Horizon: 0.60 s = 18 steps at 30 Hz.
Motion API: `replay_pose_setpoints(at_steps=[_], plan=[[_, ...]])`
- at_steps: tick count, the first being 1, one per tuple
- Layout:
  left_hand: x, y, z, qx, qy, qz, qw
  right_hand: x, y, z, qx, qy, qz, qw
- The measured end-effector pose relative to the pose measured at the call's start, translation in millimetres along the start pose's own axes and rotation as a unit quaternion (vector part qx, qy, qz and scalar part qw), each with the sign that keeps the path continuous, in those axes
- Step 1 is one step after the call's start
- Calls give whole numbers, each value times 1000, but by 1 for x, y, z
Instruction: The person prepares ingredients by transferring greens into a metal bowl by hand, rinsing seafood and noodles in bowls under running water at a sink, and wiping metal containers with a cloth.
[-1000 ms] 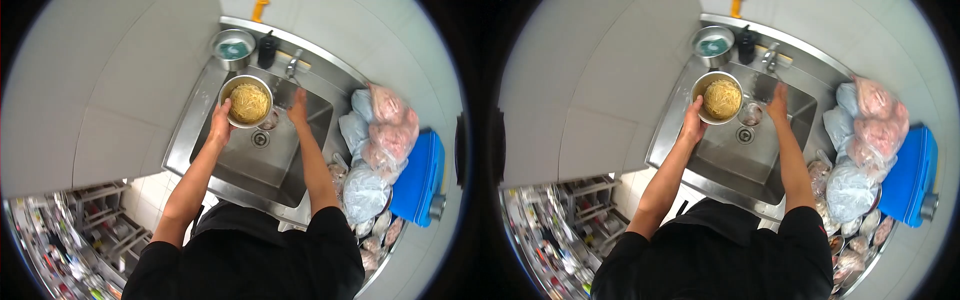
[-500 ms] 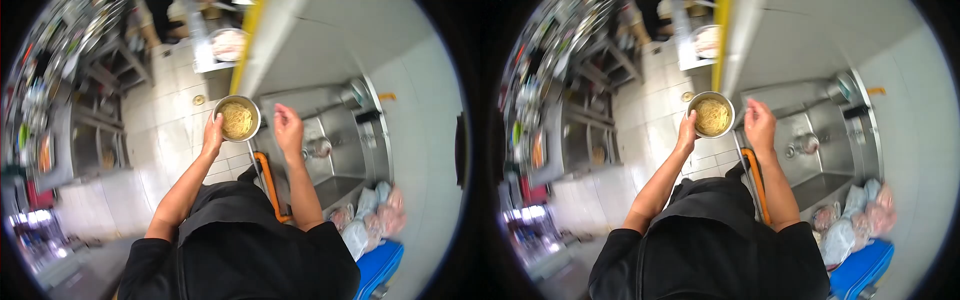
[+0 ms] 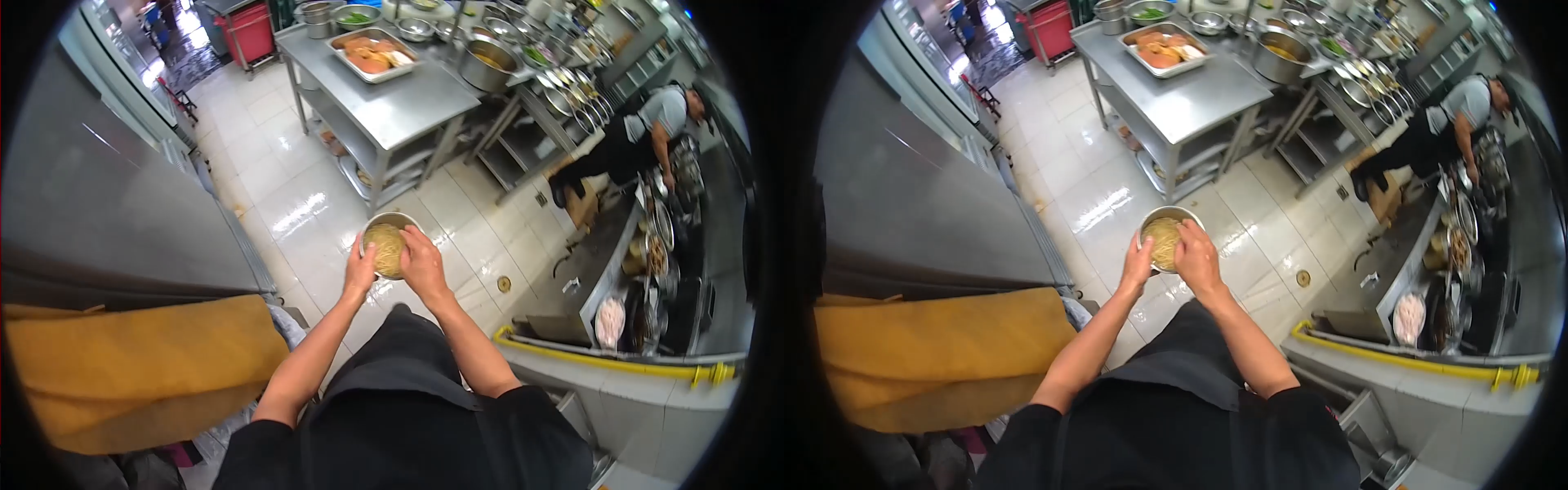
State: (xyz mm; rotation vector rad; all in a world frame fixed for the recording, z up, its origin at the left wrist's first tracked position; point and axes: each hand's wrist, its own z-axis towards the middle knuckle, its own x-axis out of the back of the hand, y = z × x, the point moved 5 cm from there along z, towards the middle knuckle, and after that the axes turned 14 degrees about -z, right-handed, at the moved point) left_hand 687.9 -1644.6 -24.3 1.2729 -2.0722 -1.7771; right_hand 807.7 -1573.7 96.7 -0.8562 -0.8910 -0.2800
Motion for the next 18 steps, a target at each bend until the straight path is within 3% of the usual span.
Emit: replay_pose_setpoints(at_steps=[2, 4, 6, 7, 9, 10, 12, 13, 18], plan=[[51, 27, 35, 16, 35, -15, 999, -39, -26, 45, 50, 79, -115, 989], [89, 65, 72, 32, 63, -28, 997, -86, -41, 91, 23, 92, -151, 984], [124, 102, 108, 51, 139, -83, 986, -172, -22, 135, -121, -124, -6, 985], [139, 116, 135, 46, 143, -87, 985, -200, -33, 160, -82, -173, 70, 979], [185, 141, 174, 53, 267, 1, 962, -254, -51, 200, -82, -224, 58, 969], [217, 153, 211, 47, 280, 1, 959, -281, -62, 232, -75, -245, 54, 965], [273, 171, 265, -77, 216, 214, 949, -317, -88, 287, -52, -271, 61, 959], [265, 213, 277, -3, 251, 209, 945, -335, -104, 321, -30, -273, 63, 959], [306, 346, 381, 9, 253, 222, 942, -384, -184, 470, 63, -222, 87, 969]])
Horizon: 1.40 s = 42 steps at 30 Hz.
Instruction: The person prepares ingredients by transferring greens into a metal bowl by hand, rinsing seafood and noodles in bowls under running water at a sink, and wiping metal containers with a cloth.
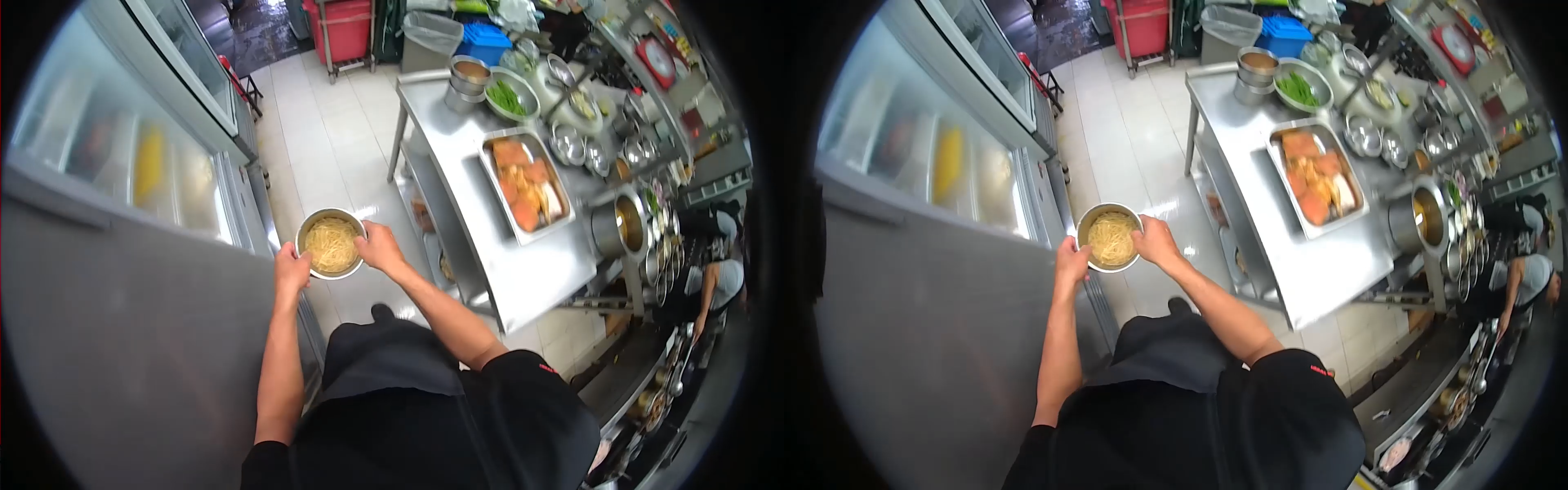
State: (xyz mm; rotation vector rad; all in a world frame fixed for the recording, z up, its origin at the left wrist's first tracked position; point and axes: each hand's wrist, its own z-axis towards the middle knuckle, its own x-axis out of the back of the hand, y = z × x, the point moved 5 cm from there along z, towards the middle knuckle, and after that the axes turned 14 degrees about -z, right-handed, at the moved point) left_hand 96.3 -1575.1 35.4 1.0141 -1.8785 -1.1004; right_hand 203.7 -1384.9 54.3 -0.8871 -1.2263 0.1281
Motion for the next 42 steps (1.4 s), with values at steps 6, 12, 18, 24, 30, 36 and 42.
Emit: replay_pose_setpoints(at_steps=[6, 12, 18, 24, 30, 36, 42], plan=[[16, 69, 197, -13, 43, -133, 990, -25, 39, 172, -98, -50, 285, 952], [-14, 179, 358, -43, 17, -183, 982, -39, 174, 207, -214, -91, -60, 971], [-70, 247, 528, -5, -77, -204, 976, -13, 199, 242, -454, 27, 168, 875], [-131, 263, 665, -30, -84, -266, 960, -21, 177, 452, -146, 161, 53, 975], [-142, 289, 772, -23, -46, 33, 998, 106, 173, 623, -118, 46, 283, 951], [-263, 327, 853, -81, -109, 76, 988, 140, 289, 679, -315, 35, 108, 942], [-529, 376, 950, -183, -334, 112, 918, 126, 433, 671, -506, 177, 112, 837]])
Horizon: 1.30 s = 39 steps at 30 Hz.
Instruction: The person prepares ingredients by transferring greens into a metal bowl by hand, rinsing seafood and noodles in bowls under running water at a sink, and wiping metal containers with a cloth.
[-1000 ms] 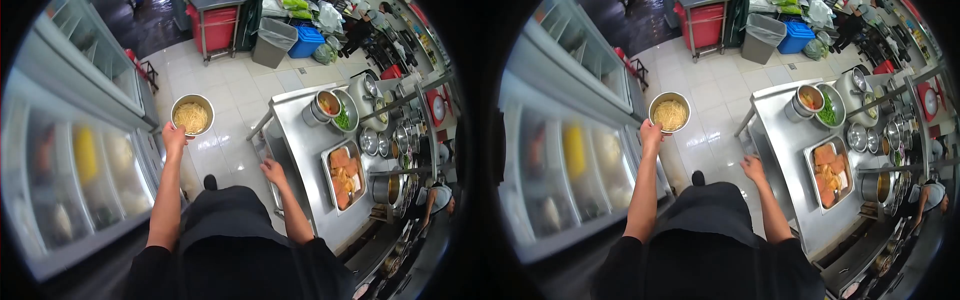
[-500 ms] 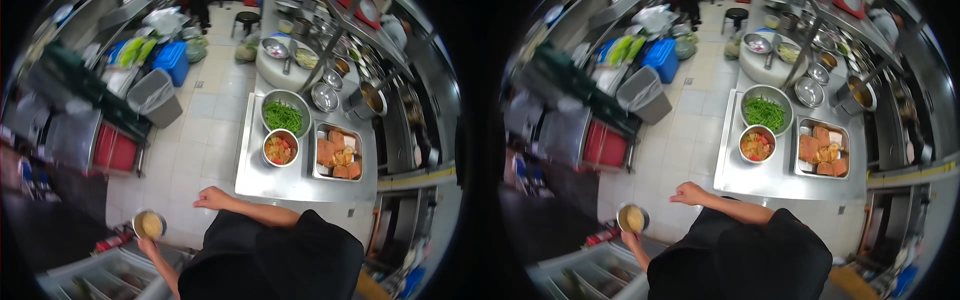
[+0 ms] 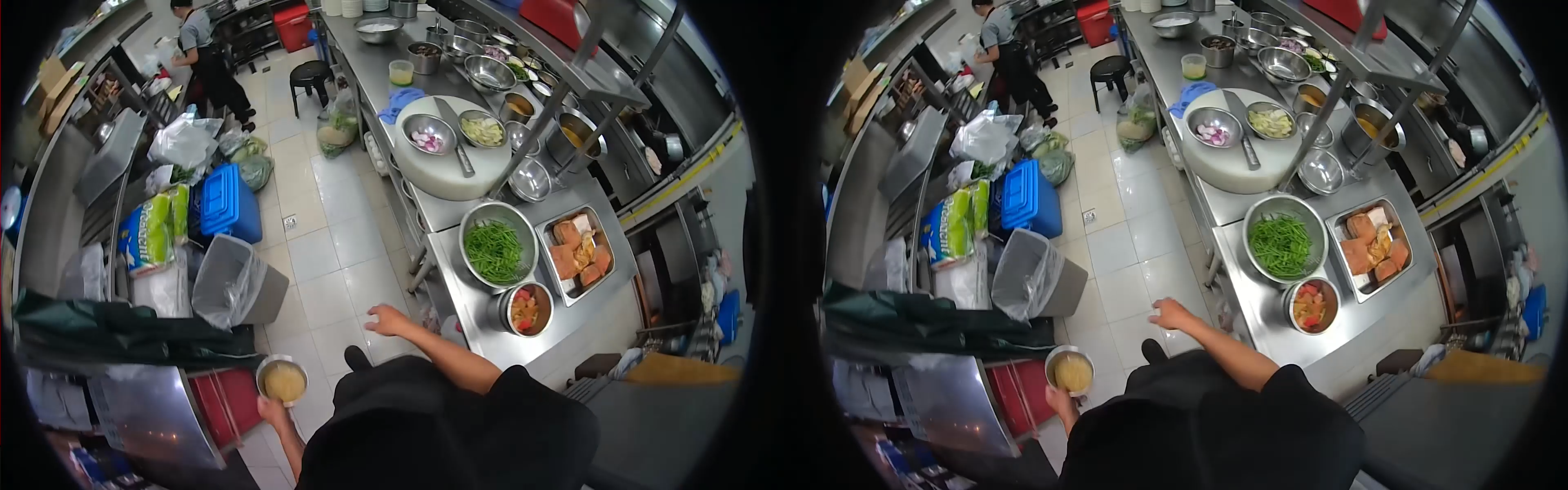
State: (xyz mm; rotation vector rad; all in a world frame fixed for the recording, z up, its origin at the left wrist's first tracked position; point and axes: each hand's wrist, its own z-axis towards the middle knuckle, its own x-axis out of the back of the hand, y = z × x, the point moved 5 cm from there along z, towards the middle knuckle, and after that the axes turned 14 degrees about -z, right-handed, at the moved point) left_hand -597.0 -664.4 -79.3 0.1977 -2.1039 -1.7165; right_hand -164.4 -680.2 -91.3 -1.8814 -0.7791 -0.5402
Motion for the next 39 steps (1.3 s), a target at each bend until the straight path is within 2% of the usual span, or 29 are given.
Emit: replay_pose_setpoints(at_steps=[1, 2, 3, 5, 6, 8, 10, 12, 14, 16, 17, 18, 19, 21, 22, 24, 25, 27, 28, 29, 30, 31, 32, 34, 35, 37, 38, 39], plan=[[-43, 65, 11, 20, -28, -92, 995, 13, 0, 6, -53, -3, -50, 997], [-67, 56, 62, 24, -66, -131, 989, 28, 1, 15, -106, -7, -99, 989], [-89, 49, 107, 31, -102, -167, 980, 41, 0, 30, -101, 8, -106, 989], [-146, 129, 135, 69, -125, -126, 982, 81, -3, 64, -96, 55, -94, 989], [-173, 151, 155, 37, -149, -156, 976, 106, -5, 84, -95, 88, -77, 989], [-222, 196, 187, 29, -178, -186, 966, 170, -12, 121, -124, 145, -51, 980], [-273, 238, 216, 23, -235, -217, 947, 239, -16, 161, -128, 303, -62, 942], [-314, 261, 245, 29, -252, -219, 942, 304, 15, 229, -53, 469, -53, 880], [-351, 280, 266, 50, -251, -238, 937, 385, 29, 276, -67, 541, 49, 837], [-384, 290, 295, 44, -259, -210, 942, 450, 77, 335, -132, 657, 10, 742], [-398, 293, 306, 61, -241, -212, 945, 485, 93, 352, -243, 668, -36, 702], [-399, 291, 314, 86, -218, -204, 950, 498, 107, 360, -356, 658, -83, 659], [-401, 289, 326, 85, -201, -173, 961, 501, 123, 374, -368, 649, -80, 661], [-412, 294, 355, 86, -162, -121, 976, 515, 150, 390, -534, 599, -140, 580], [-416, 297, 365, 96, -135, -96, 982, 520, 158, 396, -547, 593, -138, 575], [-425, 305, 387, 104, -123, -102, 982, 519, 170, 404, -538, 529, -161, 636], [-432, 309, 396, 105, -103, -124, 981, 523, 169, 394, -547, 521, -166, 633], [-460, 320, 422, 115, -124, -111, 979, 549, 154, 373, -485, 588, -179, 622], [-472, 326, 435, 117, -141, -100, 978, 561, 146, 368, -493, 583, -180, 620], [-493, 335, 447, 117, -150, -100, 977, 572, 137, 358, -399, 665, -43, 630], [-516, 339, 458, 122, -158, -93, 975, 582, 128, 350, -291, 727, 93, 615], [-546, 343, 471, 117, -182, -89, 972, 592, 113, 342, -297, 753, 75, 582], [-578, 347, 484, 111, -209, -86, 968, 598, 108, 339, -304, 758, 70, 573], [-646, 345, 512, 119, -292, -87, 945, 597, 116, 336, -341, 720, 218, 564], [-686, 357, 513, 128, -330, -92, 931, 598, 114, 334, -343, 727, 214, 555], [-759, 370, 516, 153, -381, -86, 908, 591, 100, 353, -220, 743, 284, 564], [-795, 393, 500, 157, -438, -164, 870, 588, 73, 369, -218, 745, 295, 558], [-824, 396, 503, 204, -414, -172, 870, 589, 35, 383, -181, 725, 345, 568]])
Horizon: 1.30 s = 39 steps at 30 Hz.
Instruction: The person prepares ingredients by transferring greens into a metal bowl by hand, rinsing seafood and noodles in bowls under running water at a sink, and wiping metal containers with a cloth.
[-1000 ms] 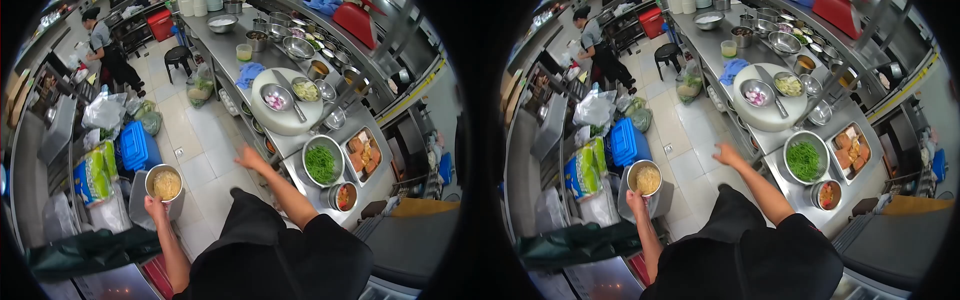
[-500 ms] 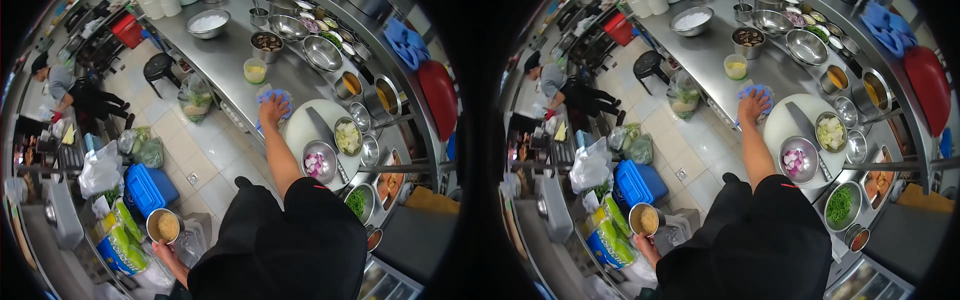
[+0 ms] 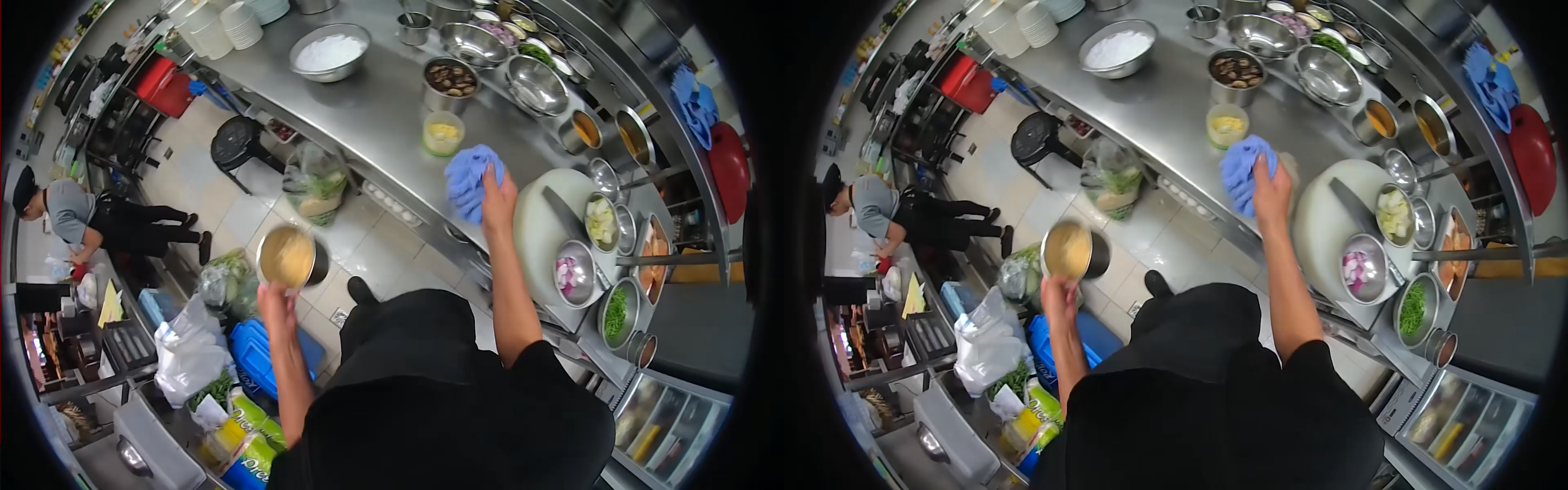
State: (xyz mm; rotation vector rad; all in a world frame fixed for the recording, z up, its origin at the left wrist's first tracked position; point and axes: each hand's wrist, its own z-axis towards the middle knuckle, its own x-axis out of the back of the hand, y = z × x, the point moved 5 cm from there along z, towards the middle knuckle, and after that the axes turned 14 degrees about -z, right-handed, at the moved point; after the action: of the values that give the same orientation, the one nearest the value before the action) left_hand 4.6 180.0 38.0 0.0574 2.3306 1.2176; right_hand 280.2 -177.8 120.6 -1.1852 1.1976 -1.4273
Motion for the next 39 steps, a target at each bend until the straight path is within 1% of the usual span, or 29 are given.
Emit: replay_pose_setpoints(at_steps=[1, 2, 3, 4, 5, 6, 7, 8, 11, 13, 15, 16, 18, 19, 20, 21, 22, 23, 24, 25, 27, 29, 31, 33, 34, 35, 36, 37, 39], plan=[[-25, 0, 23, 50, -103, -43, 992, -17, -15, -25, -18, -38, 47, 998], [-50, 6, 32, 81, -98, -47, 991, -33, -15, -50, -17, -91, -40, 995], [-86, 11, 35, 112, -104, -52, 987, -61, -34, -79, 70, -46, 30, 996], [-114, 19, 34, 115, -122, -44, 985, -89, -13, -106, 40, -110, 25, 993], [-139, 25, 29, 127, -143, -44, 981, -137, -7, -127, 100, -158, 273, 944], [-157, 27, 23, 141, -160, -42, 976, -160, -30, -144, 259, -188, 26, 947], [-169, 29, 14, 149, -168, -29, 974, -190, -33, -158, 353, -87, -175, 915], [-179, 33, 6, 136, -180, -2, 974, -201, -34, -156, 325, -8, -154, 933], [-197, 46, 19, 120, -233, 26, 965, -193, -82, -109, 323, 60, -133, 935], [-208, 66, 12, 108, -259, 127, 951, -176, -108, -80, 328, 41, -97, 939], [-225, 81, 1, 107, -291, 145, 940, -161, -118, -49, 332, 44, -87, 938], [-233, 87, -7, 111, -296, 174, 933, -161, -113, -30, 239, -92, 35, 966], [-240, 88, -12, 117, -305, 199, 924, -173, -93, -1, 58, -336, 199, 919], [-240, 82, -8, 138, -308, 201, 920, -168, -90, 7, 60, -330, 196, 922], [-243, 73, -4, 159, -315, 203, 913, -167, -84, 10, -79, -389, 339, 853], [-245, 57, 4, 164, -327, 205, 908, -164, -79, 9, -211, -427, 468, 744], [-244, 35, 12, 199, -362, 148, 898, -157, -72, 4, -249, -424, 501, 712], [-247, 21, 12, 234, -395, 92, 884, -150, -64, 1, -243, -414, 502, 719], [-253, 15, 0, 191, -364, 91, 907, -145, -54, -1, -233, -387, 494, 743], [-262, 2, -11, 203, -371, 96, 901, -139, -39, -8, -229, -356, 485, 765], [-277, -6, -23, 41, -367, 42, 928, -122, -10, -24, -227, -289, 462, 807], [-274, -17, -17, 44, -407, 74, 909, -94, 0, -15, -214, -253, 441, 834], [-275, -18, -23, 23, -377, 106, 920, -52, 11, -1, -245, -208, 283, 904], [-272, -32, -7, 19, -359, 92, 928, -21, 33, 27, -187, -155, 191, 951], [-273, -38, -6, 21, -351, 56, 934, 1, 37, 40, -82, -82, -84, 990], [-270, -43, -4, 23, -342, 22, 939, 20, 27, 47, 19, 3, -351, 936], [-260, -47, 8, 22, -332, 62, 941, 37, 7, 39, 3, -17, -591, 806], [-249, -50, 21, 18, -318, 101, 942, 59, -28, 42, 8, 4, -597, 803], [-233, -54, 36, 33, -295, 137, 945, 102, -122, 35, 151, 175, -450, 863]])
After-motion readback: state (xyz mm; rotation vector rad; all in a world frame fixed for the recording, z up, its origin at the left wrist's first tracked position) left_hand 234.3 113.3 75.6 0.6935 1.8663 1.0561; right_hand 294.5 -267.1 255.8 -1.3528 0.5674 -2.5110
